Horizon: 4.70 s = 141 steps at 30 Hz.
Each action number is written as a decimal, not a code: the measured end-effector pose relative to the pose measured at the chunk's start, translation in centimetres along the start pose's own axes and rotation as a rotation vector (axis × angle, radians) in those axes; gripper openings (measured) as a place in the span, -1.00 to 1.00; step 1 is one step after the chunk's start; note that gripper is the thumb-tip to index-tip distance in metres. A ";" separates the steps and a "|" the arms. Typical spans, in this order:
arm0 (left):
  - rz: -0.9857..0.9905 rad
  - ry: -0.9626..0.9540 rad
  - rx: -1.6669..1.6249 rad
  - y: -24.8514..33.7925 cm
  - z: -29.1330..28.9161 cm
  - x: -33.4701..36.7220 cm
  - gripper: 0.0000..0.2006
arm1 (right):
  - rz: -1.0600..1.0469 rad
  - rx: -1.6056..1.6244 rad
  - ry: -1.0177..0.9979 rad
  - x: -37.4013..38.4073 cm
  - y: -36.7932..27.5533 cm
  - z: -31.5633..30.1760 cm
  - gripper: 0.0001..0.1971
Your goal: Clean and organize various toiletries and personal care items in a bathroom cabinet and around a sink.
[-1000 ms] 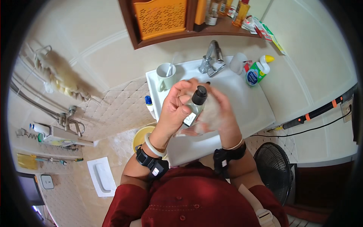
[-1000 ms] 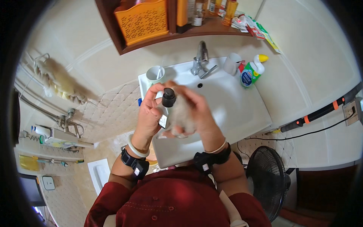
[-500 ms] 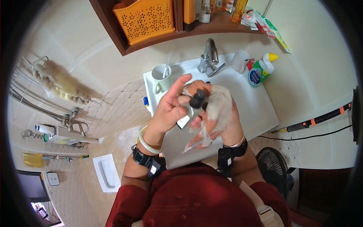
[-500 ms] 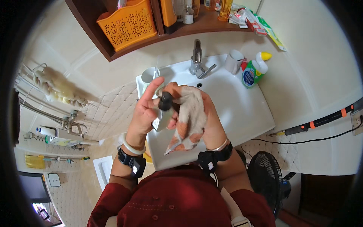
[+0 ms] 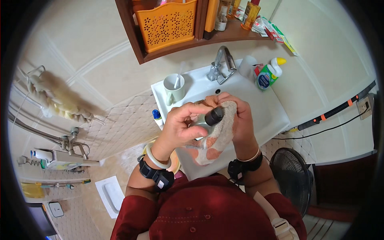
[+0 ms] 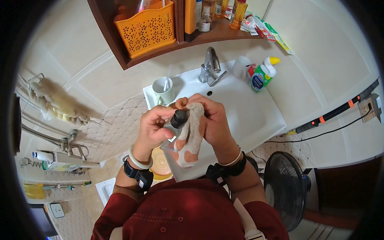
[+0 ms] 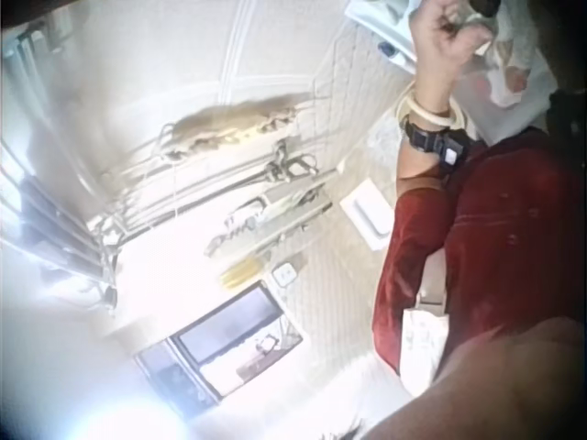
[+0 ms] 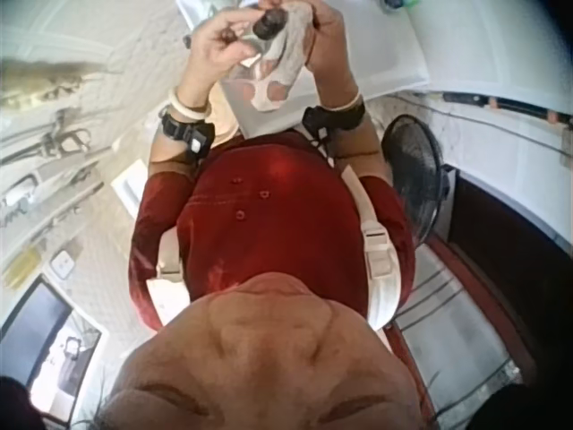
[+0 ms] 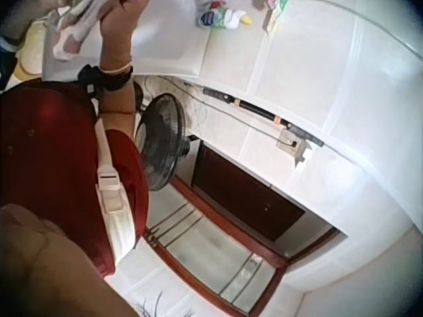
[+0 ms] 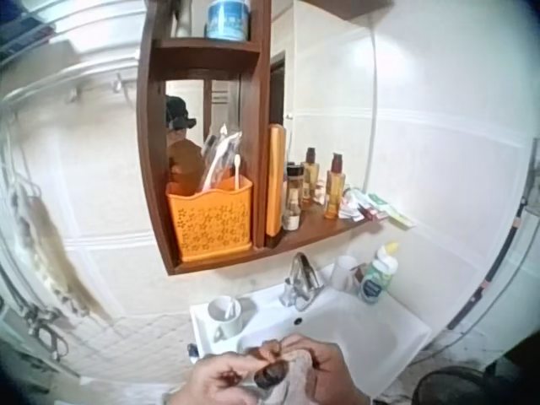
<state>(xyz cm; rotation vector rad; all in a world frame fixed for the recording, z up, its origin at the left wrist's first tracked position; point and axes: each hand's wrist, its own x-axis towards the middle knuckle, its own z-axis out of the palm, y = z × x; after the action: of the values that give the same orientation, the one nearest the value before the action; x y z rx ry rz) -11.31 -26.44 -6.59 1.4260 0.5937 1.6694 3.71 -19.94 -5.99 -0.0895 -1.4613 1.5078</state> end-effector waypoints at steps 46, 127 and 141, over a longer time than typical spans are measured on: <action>0.082 0.384 1.447 -12.0 4.0 32.1 -0.57 | -0.091 0.461 0.616 -3.4 -5.7 -14.2 -0.62; 0.171 0.089 0.852 -8.0 4.9 6.3 -0.50 | -0.053 -0.329 0.339 0.2 -3.5 -6.6 -0.71; -0.007 -0.305 0.617 -6.6 6.8 6.7 -0.51 | 0.192 0.077 0.437 -2.9 -5.3 -8.5 -0.85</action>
<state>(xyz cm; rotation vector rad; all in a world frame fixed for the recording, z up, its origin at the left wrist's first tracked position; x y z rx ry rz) -2.92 -18.47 -6.44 2.0612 0.9845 1.2691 13.73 -16.96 -5.74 -0.4934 -1.0654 1.5755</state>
